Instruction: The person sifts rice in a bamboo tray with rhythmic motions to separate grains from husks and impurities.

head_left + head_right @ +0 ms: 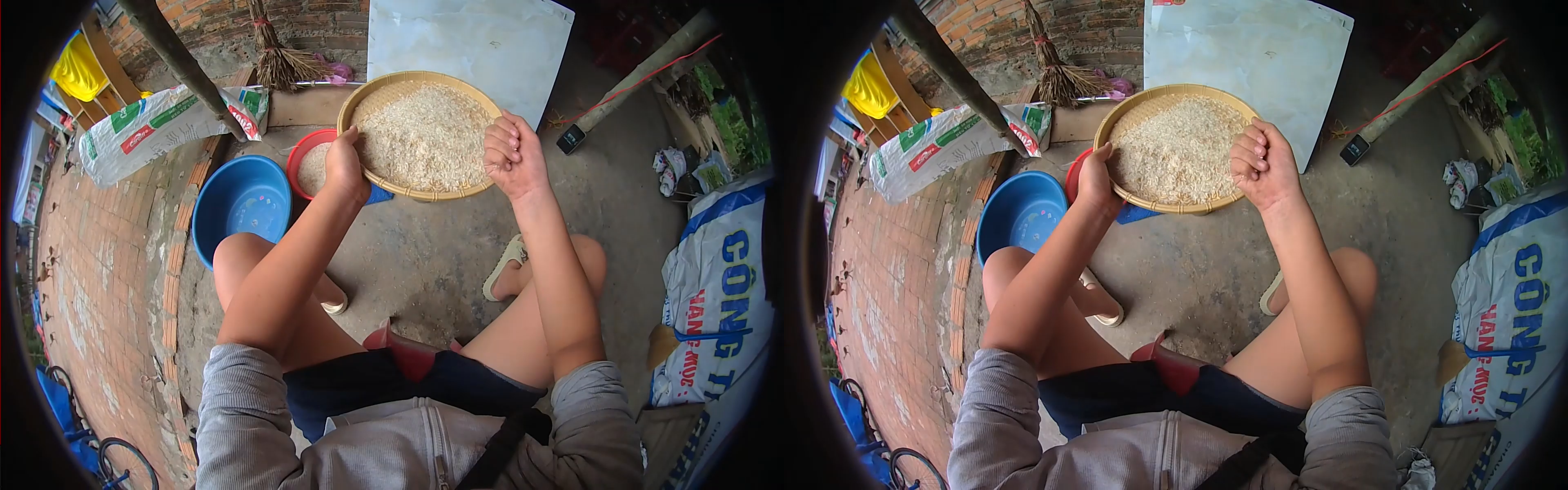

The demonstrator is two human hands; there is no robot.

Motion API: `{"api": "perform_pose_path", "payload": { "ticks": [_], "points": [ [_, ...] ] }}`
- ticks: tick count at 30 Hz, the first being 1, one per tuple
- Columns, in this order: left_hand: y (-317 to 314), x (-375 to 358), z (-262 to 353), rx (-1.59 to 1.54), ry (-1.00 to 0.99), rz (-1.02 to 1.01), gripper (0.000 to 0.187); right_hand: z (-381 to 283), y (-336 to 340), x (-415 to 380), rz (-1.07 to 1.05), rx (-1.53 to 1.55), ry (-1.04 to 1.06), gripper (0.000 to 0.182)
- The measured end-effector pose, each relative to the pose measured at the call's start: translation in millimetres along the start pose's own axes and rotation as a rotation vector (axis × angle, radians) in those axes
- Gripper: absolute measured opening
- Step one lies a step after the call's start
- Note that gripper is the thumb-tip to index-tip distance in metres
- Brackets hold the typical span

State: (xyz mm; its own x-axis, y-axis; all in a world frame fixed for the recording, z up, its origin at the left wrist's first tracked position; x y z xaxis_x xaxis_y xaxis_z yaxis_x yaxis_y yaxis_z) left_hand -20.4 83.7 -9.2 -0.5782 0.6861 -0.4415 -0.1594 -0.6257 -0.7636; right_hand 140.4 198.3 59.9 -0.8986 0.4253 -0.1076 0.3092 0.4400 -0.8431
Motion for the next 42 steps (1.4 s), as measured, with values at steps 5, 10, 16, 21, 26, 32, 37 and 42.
{"api": "perform_pose_path", "payload": {
  "ticks": [5, 10, 16, 21, 26, 32, 37, 42],
  "points": [
    [-4, -5, 33, -0.055, -0.142, 0.035, 0.040, -19, 9, -11, 0.076, 0.153, 0.062, 0.033],
    [0, -3, 51, -0.118, -0.182, 0.034, 0.040, -21, 21, -14, 0.097, 0.165, 0.072, 0.038],
    [-7, -2, 85, -0.113, -0.285, -0.007, 0.039, 3, 67, 4, 0.393, 0.057, 0.013, 0.041],
    [-13, -1, 110, -0.146, -0.373, -0.105, 0.039, 28, 120, 38, 0.577, -0.091, -0.001, 0.036],
    [-16, -13, 122, -0.161, -0.405, -0.049, 0.035, 101, 224, 41, 0.764, -0.223, -0.287, 0.032],
    [-10, -8, 126, -0.219, -0.380, -0.020, 0.038, 145, 314, 1, 0.898, -0.525, -0.615, 0.028],
    [-12, 1, 129, -0.227, -0.396, -0.007, 0.039, 148, 367, 19, 1.087, -0.169, -0.393, 0.033],
    [-15, 1, 134, -0.168, -0.423, 0.032, 0.036, 159, 386, 63, 1.042, -0.059, -0.328, 0.032]
  ]
}}
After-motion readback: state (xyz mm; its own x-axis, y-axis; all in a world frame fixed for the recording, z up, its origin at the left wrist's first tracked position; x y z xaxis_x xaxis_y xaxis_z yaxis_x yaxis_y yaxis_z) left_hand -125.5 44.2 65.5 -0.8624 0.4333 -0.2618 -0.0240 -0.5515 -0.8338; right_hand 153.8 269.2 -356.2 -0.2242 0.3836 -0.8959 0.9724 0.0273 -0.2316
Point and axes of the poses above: each hand's wrist, its own x-axis towards the middle knuckle, its own y-axis out of the back of the hand, z = x × y, the point moved 10 cm from there along x, towards the middle knuckle, and after that the axes turned 15 degrees about -x, right-handed, at the moved point
